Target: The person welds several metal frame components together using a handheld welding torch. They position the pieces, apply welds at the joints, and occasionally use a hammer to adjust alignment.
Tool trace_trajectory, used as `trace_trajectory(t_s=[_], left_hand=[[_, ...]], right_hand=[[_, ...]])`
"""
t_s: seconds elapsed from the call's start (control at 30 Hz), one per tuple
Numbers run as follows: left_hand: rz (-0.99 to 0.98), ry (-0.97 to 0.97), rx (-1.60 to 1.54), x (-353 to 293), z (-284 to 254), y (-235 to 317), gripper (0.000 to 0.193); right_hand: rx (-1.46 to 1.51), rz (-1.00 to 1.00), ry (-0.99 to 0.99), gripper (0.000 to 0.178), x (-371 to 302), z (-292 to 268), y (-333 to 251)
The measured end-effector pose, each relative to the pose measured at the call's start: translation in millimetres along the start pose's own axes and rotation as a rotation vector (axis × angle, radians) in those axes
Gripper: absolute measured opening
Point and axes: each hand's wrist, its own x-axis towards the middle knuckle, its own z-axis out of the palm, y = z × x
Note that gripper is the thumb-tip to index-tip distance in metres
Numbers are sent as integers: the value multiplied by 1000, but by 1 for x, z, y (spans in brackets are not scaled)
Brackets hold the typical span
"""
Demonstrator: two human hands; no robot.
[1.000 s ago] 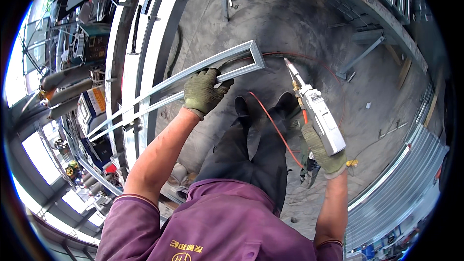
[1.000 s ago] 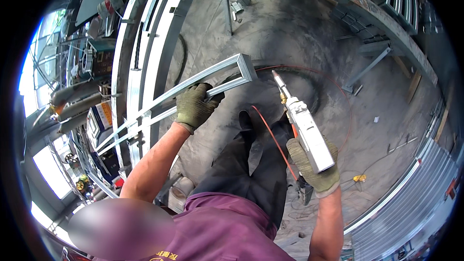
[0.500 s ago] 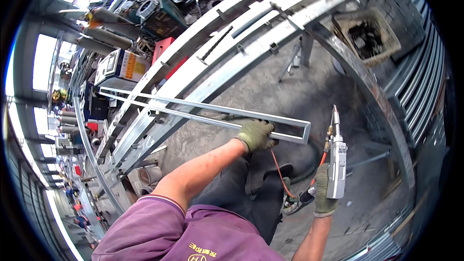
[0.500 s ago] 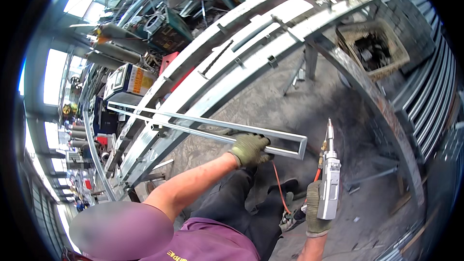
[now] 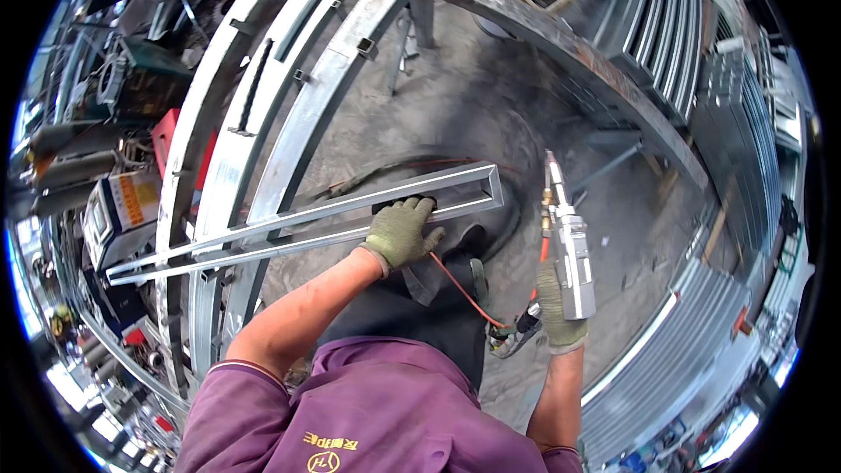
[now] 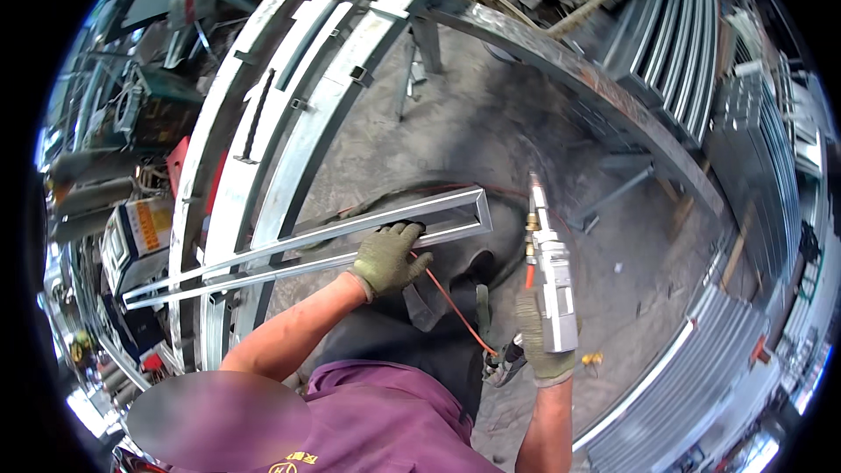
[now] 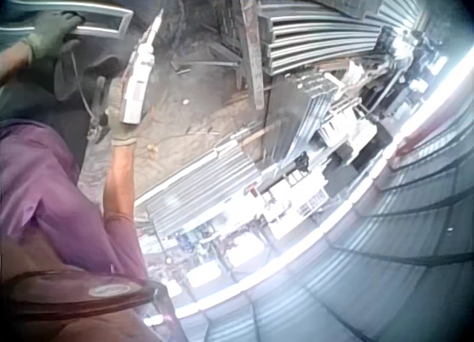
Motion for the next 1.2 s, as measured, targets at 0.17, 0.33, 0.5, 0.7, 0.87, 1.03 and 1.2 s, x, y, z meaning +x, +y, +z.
trace_trajectory(t_s=[0.17,0.33,0.5,0.7,0.87,1.03,1.2], left_hand=[[197,198,-269,-14,-30,-7,39],[212,654,-114,41,-131,-75,41],[-360,705,255,144,-230,-209,57],[-383,423,658,246,-264,-291,52],[-505,366,492,271,-252,-376,50],[-396,450,625,299,-328,-447,48],[-592,461,-402,262,-290,-345,41]], right_hand=[[153,74,148,22,-26,28,1],[302,144,239,17,-30,85,-24],[272,152,266,15,-26,122,-28],[144,161,407,14,-47,111,-20],[-150,69,418,12,-86,112,-29],[100,102,371,13,-78,120,-37],[81,221,324,5,-87,113,-44]])
